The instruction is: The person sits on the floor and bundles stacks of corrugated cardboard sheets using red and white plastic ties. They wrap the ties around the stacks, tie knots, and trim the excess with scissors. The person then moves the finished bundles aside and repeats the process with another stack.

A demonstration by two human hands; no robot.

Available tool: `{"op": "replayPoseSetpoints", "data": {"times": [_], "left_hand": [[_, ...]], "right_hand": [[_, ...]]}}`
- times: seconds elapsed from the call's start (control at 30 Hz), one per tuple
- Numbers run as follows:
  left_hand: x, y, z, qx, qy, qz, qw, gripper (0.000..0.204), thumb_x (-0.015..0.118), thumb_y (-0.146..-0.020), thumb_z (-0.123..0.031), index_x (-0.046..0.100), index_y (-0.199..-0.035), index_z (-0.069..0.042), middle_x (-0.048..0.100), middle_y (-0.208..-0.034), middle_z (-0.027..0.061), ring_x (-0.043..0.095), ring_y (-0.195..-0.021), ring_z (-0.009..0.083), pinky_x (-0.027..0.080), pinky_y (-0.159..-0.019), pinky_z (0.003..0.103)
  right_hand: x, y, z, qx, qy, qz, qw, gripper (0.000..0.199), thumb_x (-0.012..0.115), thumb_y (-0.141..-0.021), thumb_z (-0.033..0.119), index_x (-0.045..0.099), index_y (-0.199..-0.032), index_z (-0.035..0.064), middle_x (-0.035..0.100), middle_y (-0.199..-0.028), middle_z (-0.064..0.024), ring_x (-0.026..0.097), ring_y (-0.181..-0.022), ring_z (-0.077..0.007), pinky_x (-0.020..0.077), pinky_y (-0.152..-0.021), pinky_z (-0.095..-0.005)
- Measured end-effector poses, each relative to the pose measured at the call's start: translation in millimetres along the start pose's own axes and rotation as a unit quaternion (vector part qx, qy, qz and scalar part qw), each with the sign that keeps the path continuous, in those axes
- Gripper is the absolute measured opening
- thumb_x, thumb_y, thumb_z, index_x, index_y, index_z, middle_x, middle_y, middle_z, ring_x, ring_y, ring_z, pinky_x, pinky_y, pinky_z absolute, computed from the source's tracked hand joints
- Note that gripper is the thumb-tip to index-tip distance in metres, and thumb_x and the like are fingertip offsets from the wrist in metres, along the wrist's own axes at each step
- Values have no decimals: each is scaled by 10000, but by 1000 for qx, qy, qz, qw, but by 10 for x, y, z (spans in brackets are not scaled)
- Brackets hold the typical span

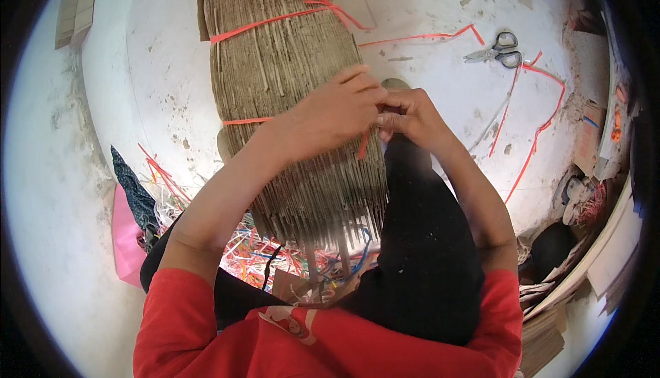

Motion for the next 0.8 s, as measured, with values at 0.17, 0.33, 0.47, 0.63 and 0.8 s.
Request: {"op": "replayPoseSetpoints", "data": {"times": [0.17, 0.33, 0.47, 0.63, 0.8], "left_hand": [[346, -13, 228, 27, 2, 27, 999, 97, 532, -705, -112, 512, -766, -39, 495, -822, 72, 503, -927, 255, 405, -936, 382], [361, -37, 222, 4, -11, 98, 995, 115, 521, -710, -104, 513, -797, -29, 498, -843, 79, 498, -925, 256, 431, -854, 350], [292, -3, 173, 6, -27, 72, 997, 158, 522, -705, -101, 518, -840, -19, 500, -859, 82, 500, -918, 258, 436, -841, 349], [255, 26, 173, -9, -41, 118, 992, 205, 532, -710, -104, 532, -894, -14, 526, -908, 93, 508, -966, 261, 433, -860, 344], [176, 85, 217, -24, -42, 96, 994, 206, 554, -709, -92, 534, -899, -16, 527, -888, 102, 516, -938, 269, 438, -837, 347]], "right_hand": [[-700, -333, -205, -131, 176, -129, 967, 397, 600, -758, 26, 575, -1154, 24, 587, -1099, -168, 615, -751, -196, 507, -690, -289], [-902, -786, -189, -100, 537, -232, 805, 419, 600, -746, 6, 545, -1158, 60, 553, -1124, -169, 586, -952, -322, 495, -772, -383], [-1128, -822, -565, -58, 600, -176, 778, 220, 547, -753, 14, 551, -973, 26, 565, -933, -181, 592, -891, -346, 493, -733, -439], [-1129, -715, -797, -29, 641, -131, 756, 122, 532, -750, 17, 560, -869, 20, 581, -866, -169, 607, -831, -349, 501, -716, -425], [-987, -570, -802, -8, 655, -136, 743, 97, 538, -754, 49, 579, -836, 14, 584, -862, -182, 612, -824, -347, 504, -707, -425]]}}
Point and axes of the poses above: each hand's wrist, its own y-axis away from the middle knuckle, its own x-axis out of the palm, z = x × y, the point moved 8 cm from there along -y, towards the middle knuckle
